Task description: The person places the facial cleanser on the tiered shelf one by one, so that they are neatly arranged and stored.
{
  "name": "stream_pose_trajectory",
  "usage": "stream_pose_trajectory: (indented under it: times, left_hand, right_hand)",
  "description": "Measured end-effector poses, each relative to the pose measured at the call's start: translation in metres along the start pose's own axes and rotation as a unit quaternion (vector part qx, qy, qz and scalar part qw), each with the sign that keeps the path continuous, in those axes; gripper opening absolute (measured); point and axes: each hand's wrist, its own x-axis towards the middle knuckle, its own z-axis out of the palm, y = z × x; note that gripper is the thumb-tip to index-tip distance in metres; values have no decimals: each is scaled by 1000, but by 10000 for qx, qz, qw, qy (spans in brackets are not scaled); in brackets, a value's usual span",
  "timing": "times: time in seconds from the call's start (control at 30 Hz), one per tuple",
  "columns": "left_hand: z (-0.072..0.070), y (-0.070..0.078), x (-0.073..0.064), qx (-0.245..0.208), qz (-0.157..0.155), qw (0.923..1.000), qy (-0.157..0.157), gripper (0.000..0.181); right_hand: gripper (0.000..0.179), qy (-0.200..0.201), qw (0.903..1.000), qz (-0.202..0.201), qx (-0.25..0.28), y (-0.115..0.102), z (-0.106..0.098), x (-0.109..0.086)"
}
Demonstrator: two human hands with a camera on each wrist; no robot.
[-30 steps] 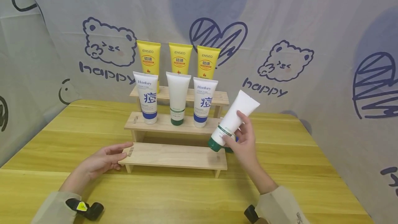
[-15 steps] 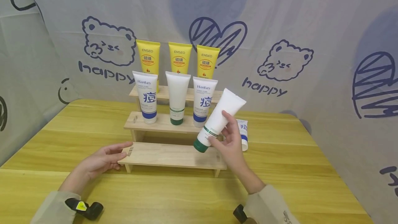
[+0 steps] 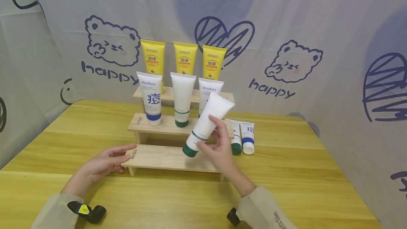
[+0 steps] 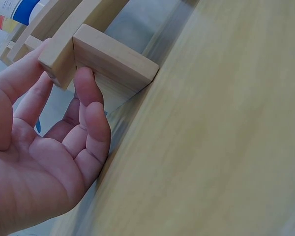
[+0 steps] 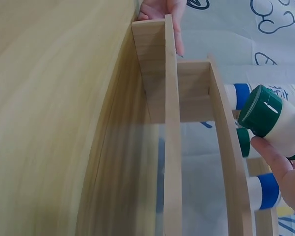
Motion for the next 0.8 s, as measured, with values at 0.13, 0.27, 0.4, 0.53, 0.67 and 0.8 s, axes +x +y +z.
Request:
stream_pose_trajectory:
  times: [0.13, 0.27, 0.4, 0.53, 0.67, 0.8]
  left_hand:
    - [0, 1, 0, 29, -3, 10000, 20, 35]
    - [0, 1, 0, 35, 9, 10000, 25, 33]
    - [0, 1, 0, 54, 1, 10000, 41, 32]
    - [0, 0, 0, 75, -21, 9999, 81, 32]
    - [0, 1, -1, 90, -28, 9999, 105, 34]
    - [1, 2, -1, 115, -49, 9998, 141, 36]
  right_hand:
    - [70, -116, 9999, -46, 23, 3, 11, 2]
    - [69, -285, 9994, -215, 48, 9, 23, 3]
    - [68, -515, 9980, -346, 145, 15, 36, 3]
    - [67, -662, 9970, -362, 162, 20, 49, 5]
    - [67, -727, 9967, -321, 191, 23, 61, 8]
    - [67, -803, 9962, -297, 145, 25, 71, 12]
